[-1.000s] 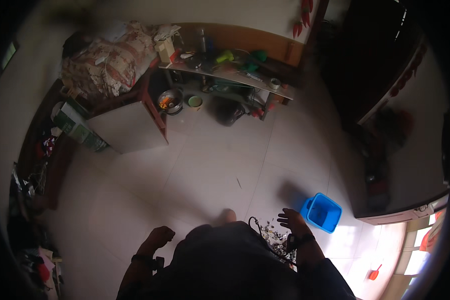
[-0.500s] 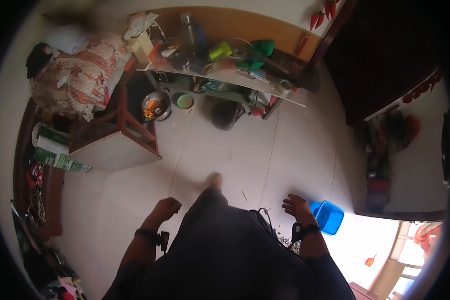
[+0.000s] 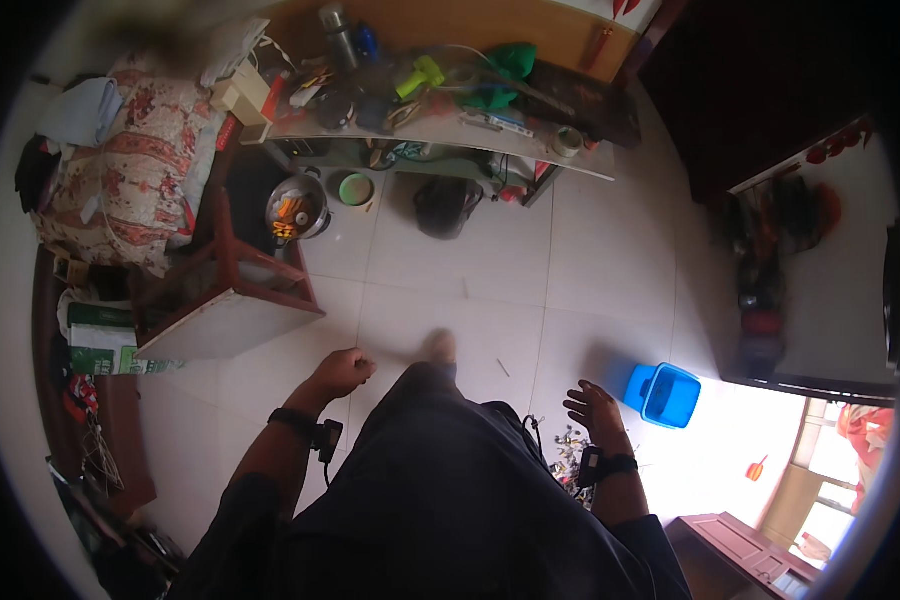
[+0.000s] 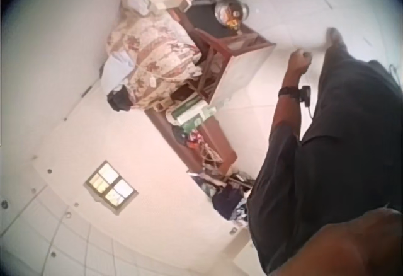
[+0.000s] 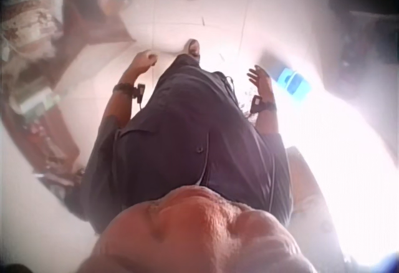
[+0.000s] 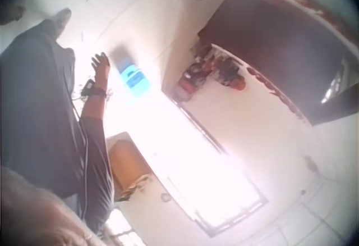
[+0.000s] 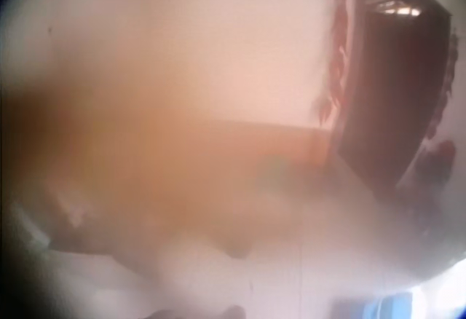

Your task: Picking up an angle grinder and subsequently untangling and inspecting a bundle of multi-colored electrical cables.

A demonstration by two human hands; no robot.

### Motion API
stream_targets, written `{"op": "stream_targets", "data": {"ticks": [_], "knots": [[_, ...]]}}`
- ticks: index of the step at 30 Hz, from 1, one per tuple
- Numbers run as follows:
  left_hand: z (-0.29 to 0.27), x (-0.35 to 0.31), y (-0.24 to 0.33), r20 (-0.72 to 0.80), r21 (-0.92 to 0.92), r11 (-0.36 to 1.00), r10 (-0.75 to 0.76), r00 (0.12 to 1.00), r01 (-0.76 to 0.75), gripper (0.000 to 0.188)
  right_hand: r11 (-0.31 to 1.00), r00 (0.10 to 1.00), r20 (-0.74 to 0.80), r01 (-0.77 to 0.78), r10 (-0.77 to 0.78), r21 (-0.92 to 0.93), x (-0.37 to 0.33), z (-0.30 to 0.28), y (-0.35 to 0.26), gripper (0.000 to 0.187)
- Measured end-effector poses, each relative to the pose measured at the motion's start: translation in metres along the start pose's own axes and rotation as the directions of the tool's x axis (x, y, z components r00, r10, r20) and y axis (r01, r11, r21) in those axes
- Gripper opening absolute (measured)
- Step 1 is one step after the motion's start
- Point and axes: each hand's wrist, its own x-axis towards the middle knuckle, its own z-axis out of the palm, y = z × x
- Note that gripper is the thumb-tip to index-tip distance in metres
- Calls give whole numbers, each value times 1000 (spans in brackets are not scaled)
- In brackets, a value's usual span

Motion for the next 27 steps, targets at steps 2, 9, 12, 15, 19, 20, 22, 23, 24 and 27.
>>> {"op": "stream_targets", "data": {"ticks": [2,9,12,15,19,20,22,23,24,27], "knots": [[5,-18,-1,23,15,1000,-23,999,22,31,1000,1000,7,10,-10,18,-8,2,14,55],[36,-90,-33,21,110,992,-64,998,61,32,995,999,15,29,-31,92,-44,-18,105,58],[42,-123,-51,63,163,980,-124,990,112,32,986,999,-26,-27,32,163,-70,-30,148,53],[36,-128,-64,95,213,975,-88,992,66,32,961,997,-1,-78,81,266,-82,-51,210,56],[23,-115,-64,91,262,965,-46,995,20,31,935,989,-112,-47,92,350,-94,-47,235,56],[19,-107,-64,101,274,962,-44,994,14,31,935,992,-119,-6,51,355,-96,-43,237,57],[13,-92,-65,115,324,944,26,993,-63,29,920,991,-129,18,35,391,-96,-30,239,57],[8,-81,-63,121,393,913,66,990,-109,28,921,990,-139,39,17,387,-93,-20,239,57],[5,-79,-52,131,404,908,65,989,-113,28,921,989,-151,59,0,385,-94,-11,240,57],[-7,-77,-35,151,426,899,41,988,-102,25,910,996,-91,52,-16,412,-98,16,244,56]]}}
